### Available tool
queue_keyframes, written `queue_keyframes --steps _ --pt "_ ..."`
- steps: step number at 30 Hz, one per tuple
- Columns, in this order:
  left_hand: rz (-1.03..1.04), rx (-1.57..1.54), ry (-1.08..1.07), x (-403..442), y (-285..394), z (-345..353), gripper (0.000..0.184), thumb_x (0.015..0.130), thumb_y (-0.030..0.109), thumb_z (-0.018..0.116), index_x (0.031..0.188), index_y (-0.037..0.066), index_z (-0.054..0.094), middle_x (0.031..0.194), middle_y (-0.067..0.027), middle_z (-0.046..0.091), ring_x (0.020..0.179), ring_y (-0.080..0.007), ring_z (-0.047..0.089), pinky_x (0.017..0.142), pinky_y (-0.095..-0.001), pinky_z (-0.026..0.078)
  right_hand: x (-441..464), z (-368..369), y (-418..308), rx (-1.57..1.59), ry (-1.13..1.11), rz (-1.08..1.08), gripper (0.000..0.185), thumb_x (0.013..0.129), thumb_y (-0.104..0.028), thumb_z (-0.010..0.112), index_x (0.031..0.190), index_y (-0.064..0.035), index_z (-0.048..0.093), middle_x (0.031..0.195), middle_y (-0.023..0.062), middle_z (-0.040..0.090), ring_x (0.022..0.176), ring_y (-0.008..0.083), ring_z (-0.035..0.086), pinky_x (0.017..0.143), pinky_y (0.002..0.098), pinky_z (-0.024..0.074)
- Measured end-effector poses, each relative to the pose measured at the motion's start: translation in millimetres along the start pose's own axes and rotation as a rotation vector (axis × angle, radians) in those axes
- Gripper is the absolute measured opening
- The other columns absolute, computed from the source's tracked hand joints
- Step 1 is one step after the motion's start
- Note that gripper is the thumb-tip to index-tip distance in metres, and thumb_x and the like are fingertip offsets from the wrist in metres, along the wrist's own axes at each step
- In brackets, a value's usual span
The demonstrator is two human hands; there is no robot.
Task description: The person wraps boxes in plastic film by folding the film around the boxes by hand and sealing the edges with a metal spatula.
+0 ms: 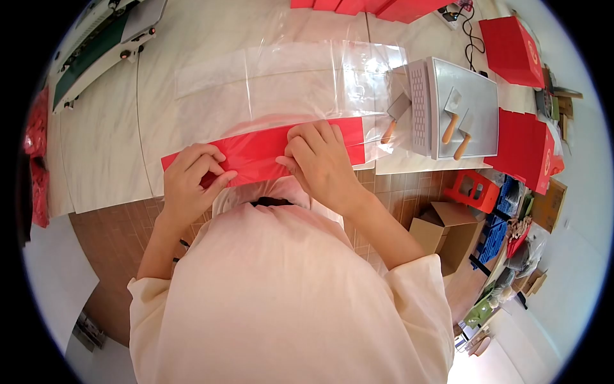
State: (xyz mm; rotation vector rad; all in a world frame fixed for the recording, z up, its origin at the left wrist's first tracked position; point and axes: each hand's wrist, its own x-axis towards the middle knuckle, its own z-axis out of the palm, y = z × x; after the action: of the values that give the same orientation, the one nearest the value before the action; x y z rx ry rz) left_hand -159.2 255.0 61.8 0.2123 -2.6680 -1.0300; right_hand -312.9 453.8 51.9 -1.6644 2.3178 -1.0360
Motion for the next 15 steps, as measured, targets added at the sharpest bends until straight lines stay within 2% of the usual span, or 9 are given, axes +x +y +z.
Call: queue_keyframes --steps 4,9,13,15 --pt "-0.013 0.000 -0.003 2.1 2.4 -0.6 0.024 0.068 0.008 0.080 0.066 0.005 0.057 0.085 -0.0041 0.061 0.074 -0.0196 0.058 0.061 -0.0300 0.047 0.8 1.2 0.3 -0.012 0.004 -0.008 0.020 0.076 -0.009 0.073 0.085 -0.0067 0.055 0.096 0.0073 0.054 0.090 0.0267 0.051 0.073 0.0390 0.0376" --pt "-0.052 -0.053 -0.012 1.5 2.5 0.6 0.024 0.069 0.007 0.079 0.067 0.004 0.055 0.085 -0.0046 0.061 0.074 -0.0198 0.058 0.062 -0.0305 0.047 -2.6 -6.1 2.3 0.028 -0.049 0.014 0.027 0.072 -0.016 0.078 0.087 -0.0083 0.056 0.096 0.0067 0.054 0.091 0.0277 0.051 0.079 0.0391 0.0396" --pt "-0.007 -0.045 0.006 -0.1 0.7 2.0 0.025 0.069 0.007 0.079 0.068 0.004 0.054 0.085 -0.0047 0.061 0.074 -0.0201 0.058 0.062 -0.0306 0.047 -12.9 -51.4 15.6 -0.071 -0.148 0.003 0.031 0.070 -0.021 0.080 0.088 -0.0094 0.058 0.098 0.0058 0.055 0.092 0.0279 0.052 0.082 0.0405 0.0405" --pt "-0.016 -0.038 -0.004 -0.7 0.6 1.7 0.025 0.069 0.007 0.079 0.068 0.004 0.054 0.086 -0.0049 0.061 0.074 -0.0202 0.058 0.061 -0.0310 0.047 -24.2 -68.2 32.1 -0.156 -0.199 -0.104 0.033 0.069 -0.023 0.081 0.089 -0.0096 0.059 0.102 0.0050 0.057 0.094 0.0273 0.054 0.082 0.0417 0.0409"
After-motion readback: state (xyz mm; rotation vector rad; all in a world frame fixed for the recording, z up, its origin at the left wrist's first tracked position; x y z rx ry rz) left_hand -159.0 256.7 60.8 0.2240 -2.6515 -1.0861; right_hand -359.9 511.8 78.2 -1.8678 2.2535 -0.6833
